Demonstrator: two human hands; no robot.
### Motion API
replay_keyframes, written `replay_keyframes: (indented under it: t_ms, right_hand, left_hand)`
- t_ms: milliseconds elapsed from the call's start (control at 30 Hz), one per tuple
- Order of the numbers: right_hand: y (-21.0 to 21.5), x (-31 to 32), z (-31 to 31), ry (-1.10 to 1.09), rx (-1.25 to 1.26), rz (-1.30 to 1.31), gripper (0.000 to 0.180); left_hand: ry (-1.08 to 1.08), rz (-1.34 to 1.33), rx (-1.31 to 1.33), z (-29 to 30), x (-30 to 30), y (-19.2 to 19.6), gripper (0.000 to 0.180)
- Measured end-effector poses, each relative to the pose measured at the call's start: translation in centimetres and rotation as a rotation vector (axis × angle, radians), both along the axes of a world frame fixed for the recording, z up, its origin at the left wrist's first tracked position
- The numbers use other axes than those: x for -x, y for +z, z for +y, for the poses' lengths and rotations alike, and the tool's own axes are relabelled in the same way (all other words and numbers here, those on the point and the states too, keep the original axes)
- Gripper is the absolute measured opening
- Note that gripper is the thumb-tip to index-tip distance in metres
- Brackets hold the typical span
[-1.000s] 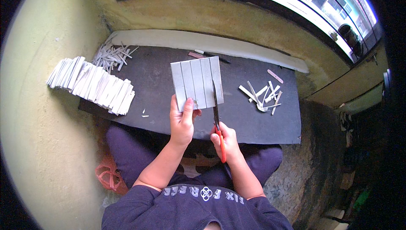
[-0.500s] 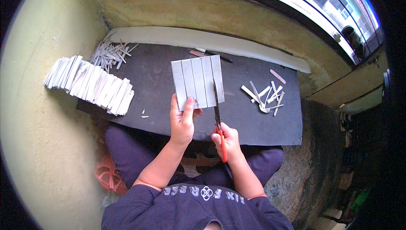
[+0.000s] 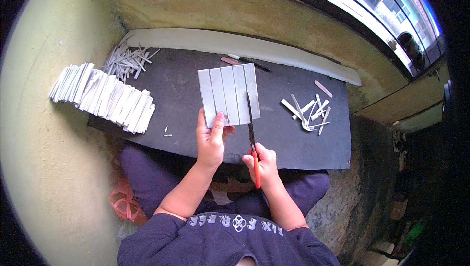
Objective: The person sits on the floor and organizes a stack of white paper strips. They then use red-handled scissors to cut a larger sheet of paper into several long strips, placing the cut pieces on the table.
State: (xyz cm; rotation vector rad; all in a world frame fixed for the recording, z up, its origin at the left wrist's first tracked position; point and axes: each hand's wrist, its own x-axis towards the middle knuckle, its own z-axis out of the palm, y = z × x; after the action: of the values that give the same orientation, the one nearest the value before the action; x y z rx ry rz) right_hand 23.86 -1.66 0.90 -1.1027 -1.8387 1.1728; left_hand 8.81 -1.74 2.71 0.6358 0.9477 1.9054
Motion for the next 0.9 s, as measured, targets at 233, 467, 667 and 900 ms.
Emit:
replay_keyframes:
  t_ms: [233,467,667,900]
  right_hand:
    - [0.2,-0.5,0.1,0.057,-0.009,-0.010,0.040]
    - [0.9,-1.6,0.0,0.135,0.004,0.020,0.034]
    - [0.9,-2.4,-0.4,0.179,0.037,0.014,0.037]
    - [1.1,-3.9,-1.2,0.248,0.095,0.073,0.058]
  left_hand:
    - [0.004,-0.009,-0.030,0.0,2.1,1.3,0.020]
    - [-0.195,0.219,0.002,0.0,3.5,4.5,0.026]
    - [-0.188,0.438,0.029,-0.3,2.6,5.6,0.027]
    - [-0.230,0.500,0.051,-1.7,1.2,5.8,0.026]
